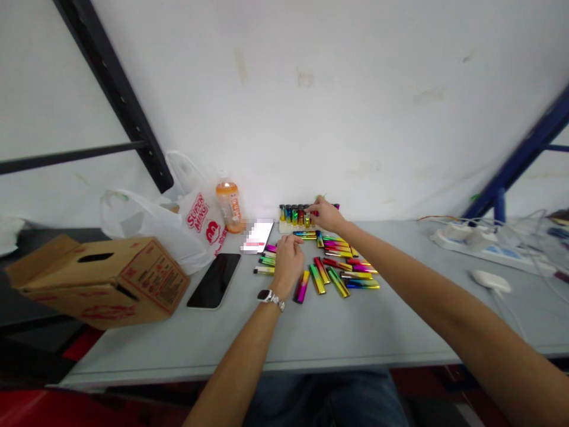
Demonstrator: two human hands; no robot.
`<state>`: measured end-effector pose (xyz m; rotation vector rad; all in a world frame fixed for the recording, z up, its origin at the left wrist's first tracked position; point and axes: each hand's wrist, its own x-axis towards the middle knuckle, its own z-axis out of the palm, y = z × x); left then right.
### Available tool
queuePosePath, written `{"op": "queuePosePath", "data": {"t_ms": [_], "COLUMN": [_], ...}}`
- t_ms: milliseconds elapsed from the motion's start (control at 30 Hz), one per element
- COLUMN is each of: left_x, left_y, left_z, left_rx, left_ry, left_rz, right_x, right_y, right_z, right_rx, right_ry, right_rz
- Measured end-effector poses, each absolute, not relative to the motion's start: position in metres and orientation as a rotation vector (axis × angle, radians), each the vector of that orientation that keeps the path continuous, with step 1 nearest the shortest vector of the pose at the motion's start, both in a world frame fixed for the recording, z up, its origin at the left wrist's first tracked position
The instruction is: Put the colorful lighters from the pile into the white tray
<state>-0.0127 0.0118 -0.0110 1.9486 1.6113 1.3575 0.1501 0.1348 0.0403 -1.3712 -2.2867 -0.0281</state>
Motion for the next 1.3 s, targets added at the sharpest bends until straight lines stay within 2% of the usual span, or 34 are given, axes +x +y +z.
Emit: {"op": "queuePosePath", "data": {"t_ms": [200, 433, 700, 800, 933, 1133, 1300], "left_x": [-0.017, -0.018, -0.020, -0.020, -0.017, -0.004, 0.002], "left_y": [0.015, 0.019, 0.020, 0.021, 0.019, 0.007, 0.001], "left_z": [-0.013, -0.016, -0.017, -0.015, -0.011, -0.003, -0.001], "left_rx": [1.958, 1.980, 1.989, 1.898, 1.696, 1.813, 1.769], "left_ry": [1.650, 1.633, 1.621, 1.619, 1.604, 1.289, 1.301], "left_rz": [1.371, 1.396, 1.408, 1.486, 1.696, 1.406, 1.437], "right_x": [0.151, 0.141, 0.123, 0.124, 0.130, 0.139, 0.152], "right_y": [0.101, 0.066, 0.080, 0.080, 0.064, 0.024, 0.012], "right_z": [0.032, 0.012, 0.032, 0.030, 0.018, 0.005, 0.005], "right_rx": [-1.537, -1.409, -1.480, -1.390, -1.168, -0.926, -1.013], "right_ry": [-2.356, -2.457, -2.712, -2.638, -2.333, -1.976, -1.839], "right_rz": [-0.195, -0.123, -0.141, -0.015, 0.361, 0.751, 0.765]}}
